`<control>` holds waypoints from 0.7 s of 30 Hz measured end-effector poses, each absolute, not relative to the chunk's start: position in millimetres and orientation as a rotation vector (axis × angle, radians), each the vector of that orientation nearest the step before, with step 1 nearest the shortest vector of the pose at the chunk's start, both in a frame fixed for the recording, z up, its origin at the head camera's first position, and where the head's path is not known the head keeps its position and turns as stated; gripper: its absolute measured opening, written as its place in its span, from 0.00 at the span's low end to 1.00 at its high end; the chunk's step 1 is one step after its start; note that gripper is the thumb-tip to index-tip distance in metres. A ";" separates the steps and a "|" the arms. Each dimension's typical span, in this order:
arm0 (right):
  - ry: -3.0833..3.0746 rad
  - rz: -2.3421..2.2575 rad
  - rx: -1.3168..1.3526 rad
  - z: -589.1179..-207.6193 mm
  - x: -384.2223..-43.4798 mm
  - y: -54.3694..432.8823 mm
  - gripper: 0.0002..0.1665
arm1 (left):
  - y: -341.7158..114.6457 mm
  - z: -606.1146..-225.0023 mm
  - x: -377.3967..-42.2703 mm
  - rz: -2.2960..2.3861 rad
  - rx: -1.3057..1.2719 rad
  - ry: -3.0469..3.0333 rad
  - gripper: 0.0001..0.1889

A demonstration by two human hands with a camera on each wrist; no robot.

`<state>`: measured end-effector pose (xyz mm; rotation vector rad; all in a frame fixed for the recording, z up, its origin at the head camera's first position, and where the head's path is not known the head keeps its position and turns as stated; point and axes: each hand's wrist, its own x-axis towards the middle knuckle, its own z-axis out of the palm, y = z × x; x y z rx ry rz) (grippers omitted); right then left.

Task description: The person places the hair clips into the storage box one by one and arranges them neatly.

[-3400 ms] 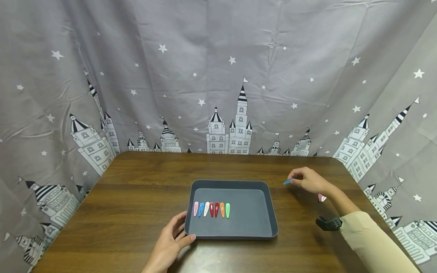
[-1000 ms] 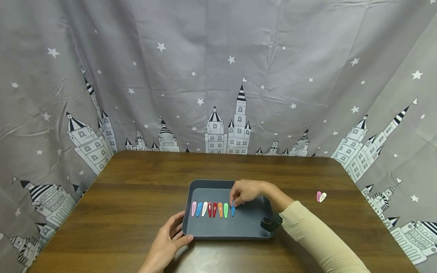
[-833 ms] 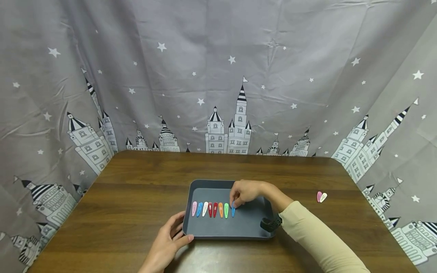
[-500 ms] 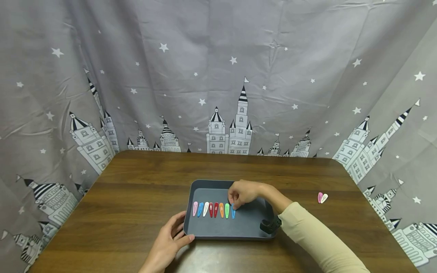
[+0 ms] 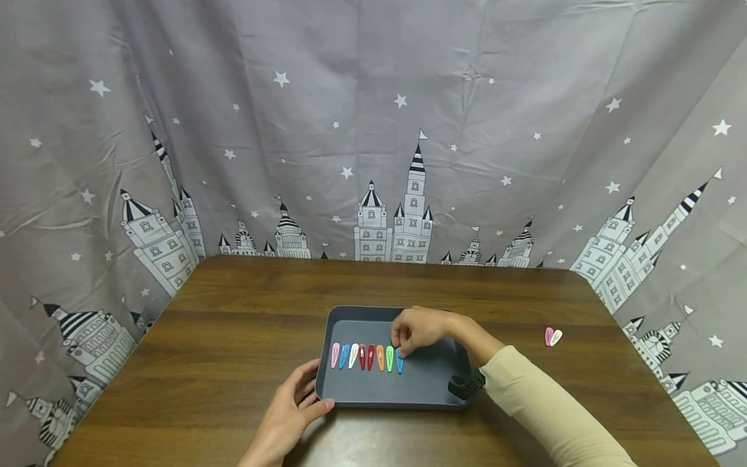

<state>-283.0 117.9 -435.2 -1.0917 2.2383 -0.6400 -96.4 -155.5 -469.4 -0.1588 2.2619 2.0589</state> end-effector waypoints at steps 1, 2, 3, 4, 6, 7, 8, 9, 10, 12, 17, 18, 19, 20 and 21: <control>2.237 -0.643 -1.093 -434.5 -282.9 118.8 0.08 | -155.5 -469.4 -96.5 2.058 -0.160 2.261 0.39; 2.236 -0.642 -1.097 -433.8 -282.9 119.8 0.08 | -155.3 -469.5 -96.7 2.057 -0.167 2.259 0.39; 2.236 -0.641 -1.102 -433.0 -283.0 120.8 0.07 | -155.1 -469.2 -96.8 2.056 -0.172 2.257 0.39; 2.232 -0.644 -1.106 -431.8 -283.0 122.1 0.07 | -155.0 -469.1 -96.8 2.054 -0.172 2.258 0.39; 2.233 -0.643 -1.110 -429.6 -283.1 124.7 0.07 | -154.7 -468.8 -96.9 2.055 -0.177 2.255 0.39; 2.235 -0.643 -1.111 -428.5 -283.2 126.0 0.08 | -154.7 -468.5 -96.9 2.055 -0.177 2.254 0.39; 2.237 -0.644 -1.112 -427.5 -283.2 127.2 0.08 | -154.6 -468.5 -97.0 2.056 -0.178 2.253 0.39; 2.239 -0.647 -1.112 -426.4 -283.3 128.5 0.08 | -154.7 -468.2 -96.8 2.055 -0.172 2.256 0.39; 2.240 -0.648 -1.116 -425.4 -283.5 129.7 0.08 | -154.8 -468.2 -96.7 2.055 -0.168 2.260 0.39; 2.242 -0.647 -1.128 -424.0 -284.0 132.0 0.08 | -154.9 -468.2 -96.8 2.056 -0.168 2.262 0.39; 2.253 -0.646 -1.145 -419.2 -284.1 139.1 0.09 | -154.9 -469.0 -97.6 2.055 -0.170 2.263 0.39; 2.260 -0.648 -1.143 -418.2 -283.9 141.0 0.09 | -155.0 -469.2 -97.7 2.056 -0.167 2.264 0.39; 2.265 -0.651 -1.139 -417.2 -283.8 143.1 0.09 | -155.0 -469.2 -97.5 2.057 -0.164 2.261 0.39; 2.271 -0.658 -1.133 -415.9 -283.7 145.2 0.09 | -155.0 -469.2 -97.4 2.059 -0.167 2.256 0.39; 2.281 -0.663 -1.130 -414.9 -283.8 147.6 0.09 | -155.0 -469.0 -97.0 2.060 -0.162 2.256 0.39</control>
